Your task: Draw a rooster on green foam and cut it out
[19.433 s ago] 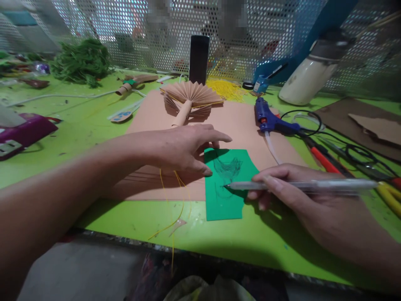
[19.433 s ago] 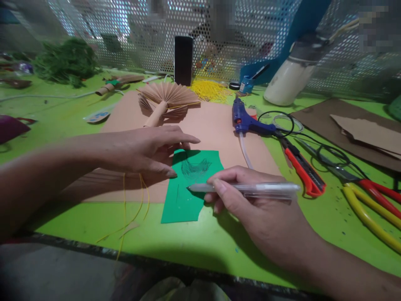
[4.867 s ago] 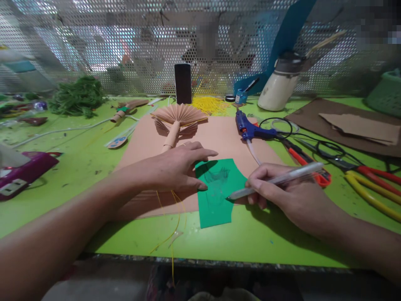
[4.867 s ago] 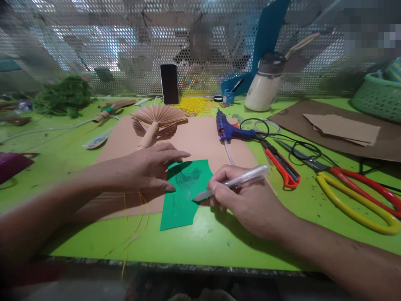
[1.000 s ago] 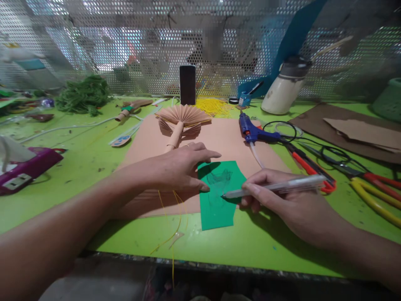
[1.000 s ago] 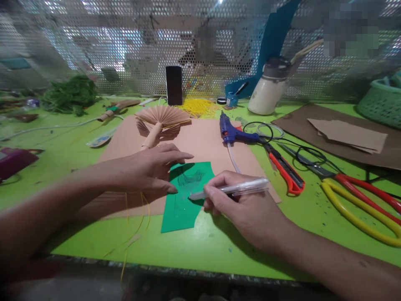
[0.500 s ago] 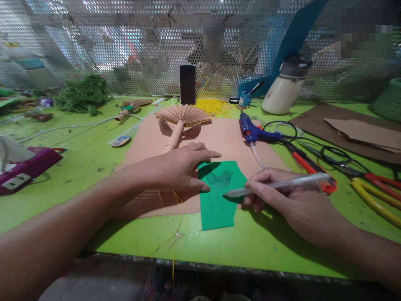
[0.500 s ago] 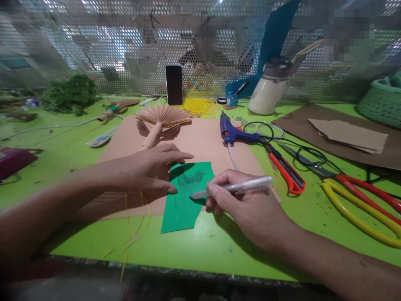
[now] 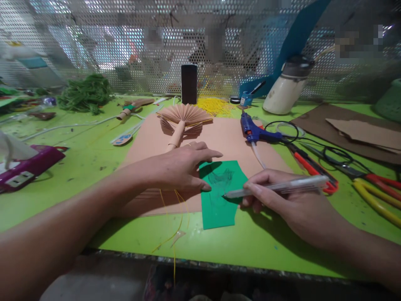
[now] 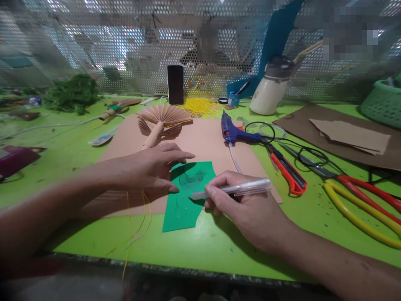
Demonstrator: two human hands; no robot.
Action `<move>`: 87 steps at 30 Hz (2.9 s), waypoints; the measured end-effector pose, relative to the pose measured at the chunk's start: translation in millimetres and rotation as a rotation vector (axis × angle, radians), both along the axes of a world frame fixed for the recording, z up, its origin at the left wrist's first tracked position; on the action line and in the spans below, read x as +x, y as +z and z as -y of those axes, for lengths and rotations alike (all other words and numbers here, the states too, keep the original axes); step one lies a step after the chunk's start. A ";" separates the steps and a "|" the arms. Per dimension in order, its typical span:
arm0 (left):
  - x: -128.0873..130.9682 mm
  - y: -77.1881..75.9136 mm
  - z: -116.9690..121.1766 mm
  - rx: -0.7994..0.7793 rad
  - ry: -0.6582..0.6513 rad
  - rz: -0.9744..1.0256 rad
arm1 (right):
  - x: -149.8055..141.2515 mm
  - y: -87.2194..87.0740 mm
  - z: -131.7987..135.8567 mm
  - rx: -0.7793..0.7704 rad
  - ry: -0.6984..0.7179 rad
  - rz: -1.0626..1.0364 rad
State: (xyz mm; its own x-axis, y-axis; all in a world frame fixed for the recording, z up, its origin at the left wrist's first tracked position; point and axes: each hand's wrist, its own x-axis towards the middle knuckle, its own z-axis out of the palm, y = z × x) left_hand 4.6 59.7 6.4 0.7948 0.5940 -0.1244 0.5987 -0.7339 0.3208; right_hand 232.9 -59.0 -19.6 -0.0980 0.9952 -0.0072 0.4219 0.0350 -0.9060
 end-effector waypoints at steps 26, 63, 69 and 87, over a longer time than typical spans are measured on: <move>-1.1 0.7 1.1 0.004 -0.005 0.011 | 5.6 -1.6 0.4 -0.005 0.004 0.041; -2.2 -2.2 -0.7 -0.003 -0.009 0.014 | 1.8 -3.4 2.6 -0.009 -0.089 -0.062; -1.5 -1.0 -1.1 0.012 -0.014 0.008 | 0.4 -0.3 1.3 -0.012 -0.029 -0.043; -1.3 1.6 0.9 0.023 -0.009 0.003 | 3.1 -1.2 -4.5 -0.029 -0.111 -0.168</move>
State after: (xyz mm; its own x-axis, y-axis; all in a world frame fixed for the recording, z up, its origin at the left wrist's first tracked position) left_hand 3.3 58.8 8.0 0.8003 0.5897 -0.1085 0.5913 -0.7464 0.3054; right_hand 236.0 -54.5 -20.8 0.0095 0.9995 -0.0290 0.2647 -0.0305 -0.9639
